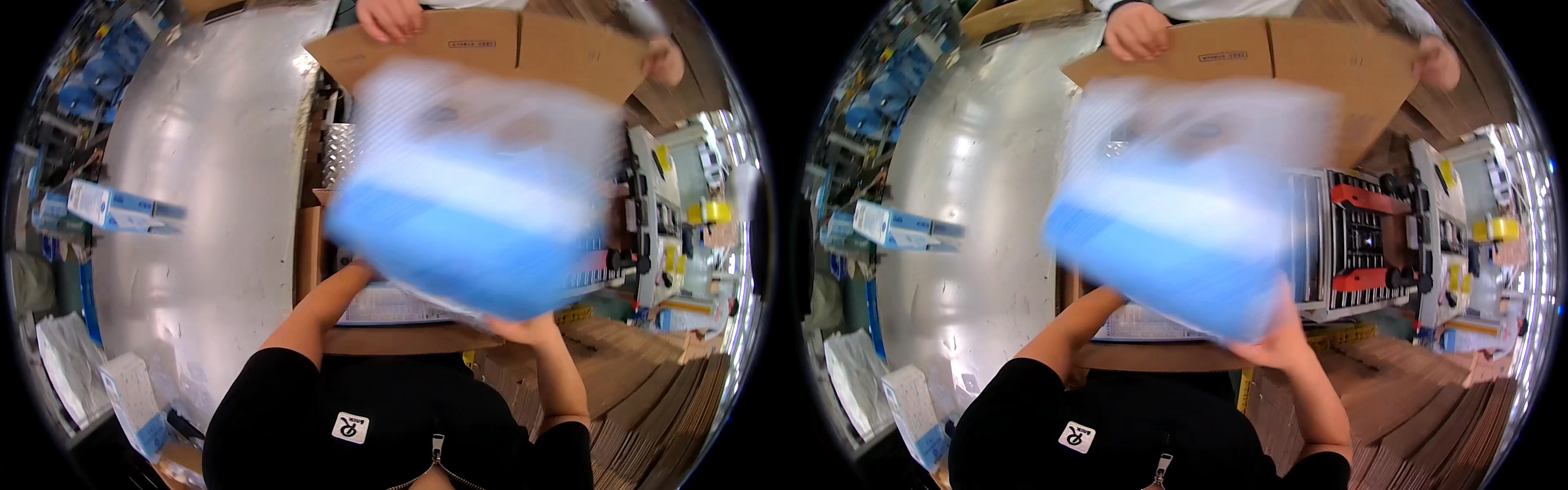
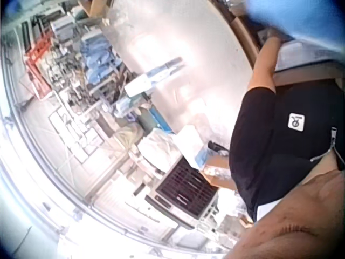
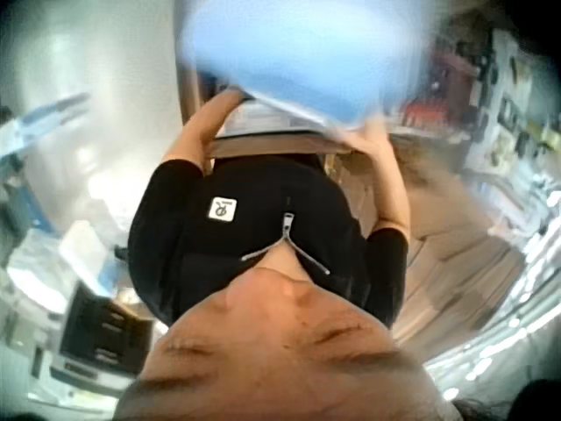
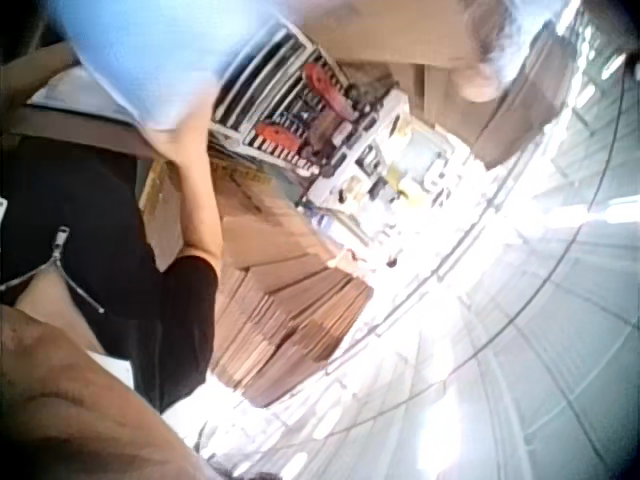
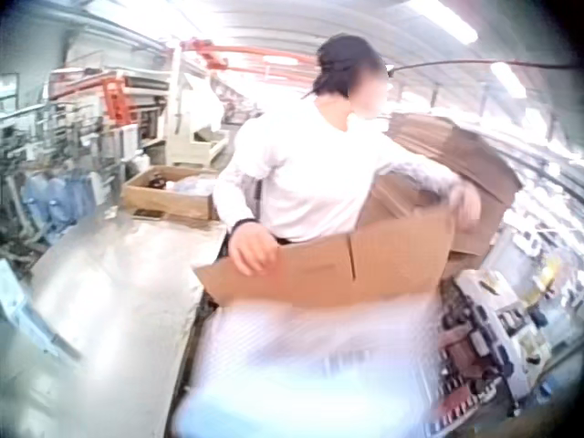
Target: The person packs multiple white and blue boxes into larger cardboard cartons, organizes them, and places the filled cartons onto a conveyor belt system.
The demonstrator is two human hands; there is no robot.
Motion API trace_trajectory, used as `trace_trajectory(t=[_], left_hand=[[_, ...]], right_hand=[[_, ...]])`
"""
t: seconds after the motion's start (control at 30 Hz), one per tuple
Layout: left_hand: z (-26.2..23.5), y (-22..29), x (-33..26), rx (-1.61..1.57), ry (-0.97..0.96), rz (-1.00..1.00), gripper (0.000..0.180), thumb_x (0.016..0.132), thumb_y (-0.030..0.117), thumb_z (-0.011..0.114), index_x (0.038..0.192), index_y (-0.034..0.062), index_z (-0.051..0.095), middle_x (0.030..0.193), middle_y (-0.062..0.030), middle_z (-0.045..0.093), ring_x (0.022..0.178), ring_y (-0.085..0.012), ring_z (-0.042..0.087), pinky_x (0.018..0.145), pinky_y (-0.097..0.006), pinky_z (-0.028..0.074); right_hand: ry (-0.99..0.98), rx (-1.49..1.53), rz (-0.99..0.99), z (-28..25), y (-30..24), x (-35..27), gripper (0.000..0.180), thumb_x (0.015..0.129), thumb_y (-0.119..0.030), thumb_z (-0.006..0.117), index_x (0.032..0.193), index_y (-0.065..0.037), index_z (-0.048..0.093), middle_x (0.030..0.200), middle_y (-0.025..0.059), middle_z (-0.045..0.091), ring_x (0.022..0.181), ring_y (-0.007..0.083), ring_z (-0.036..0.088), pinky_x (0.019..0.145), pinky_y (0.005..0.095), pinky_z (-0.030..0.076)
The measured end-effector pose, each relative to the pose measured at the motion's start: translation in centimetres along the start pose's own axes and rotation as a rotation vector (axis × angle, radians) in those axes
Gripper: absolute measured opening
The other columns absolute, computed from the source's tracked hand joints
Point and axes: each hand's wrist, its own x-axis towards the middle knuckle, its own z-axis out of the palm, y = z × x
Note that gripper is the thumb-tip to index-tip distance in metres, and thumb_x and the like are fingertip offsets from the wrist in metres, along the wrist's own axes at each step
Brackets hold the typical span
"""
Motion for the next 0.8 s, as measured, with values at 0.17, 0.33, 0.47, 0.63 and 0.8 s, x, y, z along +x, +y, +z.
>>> trace_trajectory(t=[0.17, 0.33, 0.47, 0.63, 0.8], left_hand=[[6.4, -4.8, -1.2, -0.313, -0.295, 0.038, 0.069, 0.081, 0.057, 0.048, 0.124, 0.0029, 0.051, 0.122, -0.0240, 0.053, 0.116, -0.0322, 0.049, 0.098, -0.041, 0.037], [-2.6, -2.6, -11.5, -0.604, -0.077, 0.126, 0.045, 0.090, 0.037, 0.047, 0.122, 0.0054, 0.052, 0.117, -0.0188, 0.056, 0.109, -0.0359, 0.052, 0.091, -0.043, 0.042], [-3.2, -4.6, -22.0, -0.655, 0.538, -0.123, 0.036, 0.083, 0.015, 0.057, 0.118, 0.0059, 0.054, 0.118, -0.0154, 0.054, 0.111, -0.0328, 0.050, 0.093, -0.041, 0.040], [2.7, -10.7, -36.6, -0.251, 0.887, -0.904, 0.031, 0.077, 0.002, 0.058, 0.108, 0.0069, 0.058, 0.110, -0.0145, 0.056, 0.106, -0.0327, 0.051, 0.088, -0.041, 0.044], [6.5, -17.4, -48.9, -0.042, 1.056, -1.616, 0.029, 0.080, 0.015, 0.063, 0.105, 0.0030, 0.054, 0.099, -0.0154, 0.053, 0.092, -0.0337, 0.052, 0.080, -0.040, 0.043]], right_hand=[[-0.463, -0.940, -0.223, 12.1, 9.3, 7.1, 0.067, 0.075, 0.000, 0.055, 0.133, -0.029, 0.040, 0.143, 0.0171, 0.027, 0.131, 0.0343, 0.028, 0.106, 0.0531, 0.019], [-0.523, -0.684, 0.239, 21.3, 24.0, 4.8, 0.087, 0.071, -0.022, 0.069, 0.143, -0.031, 0.021, 0.152, 0.0084, 0.007, 0.140, 0.0279, 0.006, 0.106, 0.0597, 0.013], [-0.765, -0.900, 0.142, 23.1, 18.4, 7.5, 0.098, 0.069, -0.038, 0.073, 0.146, -0.031, 0.012, 0.152, 0.0108, -0.007, 0.140, 0.0333, -0.006, 0.097, 0.0720, 0.017], [-1.121, -0.887, 0.224, 26.8, 15.9, 13.1, 0.100, 0.066, -0.046, 0.073, 0.146, -0.027, 0.015, 0.152, 0.0136, -0.008, 0.138, 0.0392, 0.000, 0.106, 0.0571, 0.019], [-0.888, -0.363, -0.013, 24.6, 15.3, 17.9, 0.068, 0.079, -0.035, 0.063, 0.137, -0.011, 0.037, 0.137, 0.0188, 0.040, 0.125, 0.0349, 0.040, 0.103, 0.0407, 0.033]])
